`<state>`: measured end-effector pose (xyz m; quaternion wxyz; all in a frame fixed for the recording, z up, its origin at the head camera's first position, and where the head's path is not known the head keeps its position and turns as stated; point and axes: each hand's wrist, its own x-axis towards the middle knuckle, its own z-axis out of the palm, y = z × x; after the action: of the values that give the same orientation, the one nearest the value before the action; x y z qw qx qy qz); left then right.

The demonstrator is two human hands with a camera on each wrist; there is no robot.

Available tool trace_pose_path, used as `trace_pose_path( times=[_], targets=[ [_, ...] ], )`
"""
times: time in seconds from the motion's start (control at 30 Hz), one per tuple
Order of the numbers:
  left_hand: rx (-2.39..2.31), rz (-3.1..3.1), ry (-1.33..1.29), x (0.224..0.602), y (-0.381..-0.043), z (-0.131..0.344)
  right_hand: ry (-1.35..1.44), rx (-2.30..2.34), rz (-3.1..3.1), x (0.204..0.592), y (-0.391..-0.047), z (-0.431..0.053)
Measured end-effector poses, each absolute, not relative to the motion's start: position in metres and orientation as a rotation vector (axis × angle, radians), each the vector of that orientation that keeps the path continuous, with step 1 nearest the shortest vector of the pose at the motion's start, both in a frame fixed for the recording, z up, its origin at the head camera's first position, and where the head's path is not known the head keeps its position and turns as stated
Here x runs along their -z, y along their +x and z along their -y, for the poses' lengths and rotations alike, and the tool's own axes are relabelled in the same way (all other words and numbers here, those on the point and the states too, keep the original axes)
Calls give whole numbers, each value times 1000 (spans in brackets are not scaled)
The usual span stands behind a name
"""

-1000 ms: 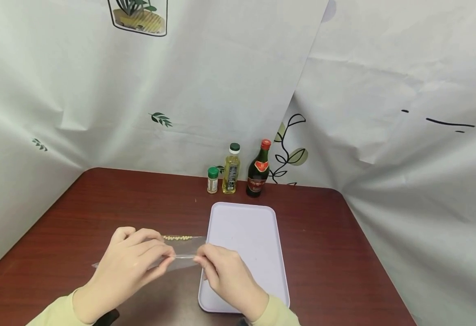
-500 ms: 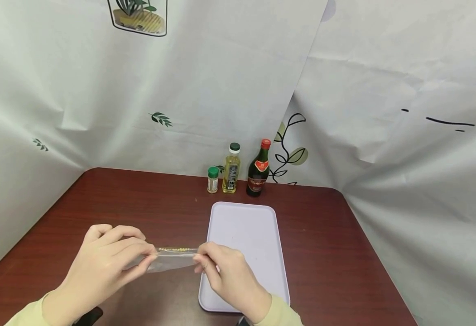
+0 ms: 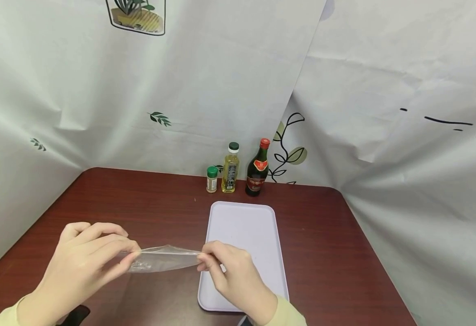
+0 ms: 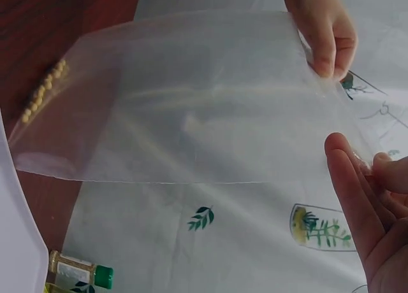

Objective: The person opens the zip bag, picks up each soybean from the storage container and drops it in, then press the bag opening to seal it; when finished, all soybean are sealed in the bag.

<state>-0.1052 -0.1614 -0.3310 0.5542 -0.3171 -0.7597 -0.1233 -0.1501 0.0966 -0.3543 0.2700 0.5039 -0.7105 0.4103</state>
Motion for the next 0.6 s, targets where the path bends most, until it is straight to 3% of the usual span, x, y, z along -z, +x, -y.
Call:
trace_pose_path(
  times=[0.6],
  targets=[
    [377, 1783, -708, 318, -93, 173, 1378, -1141, 1834, 339, -147, -102]
  ],
)
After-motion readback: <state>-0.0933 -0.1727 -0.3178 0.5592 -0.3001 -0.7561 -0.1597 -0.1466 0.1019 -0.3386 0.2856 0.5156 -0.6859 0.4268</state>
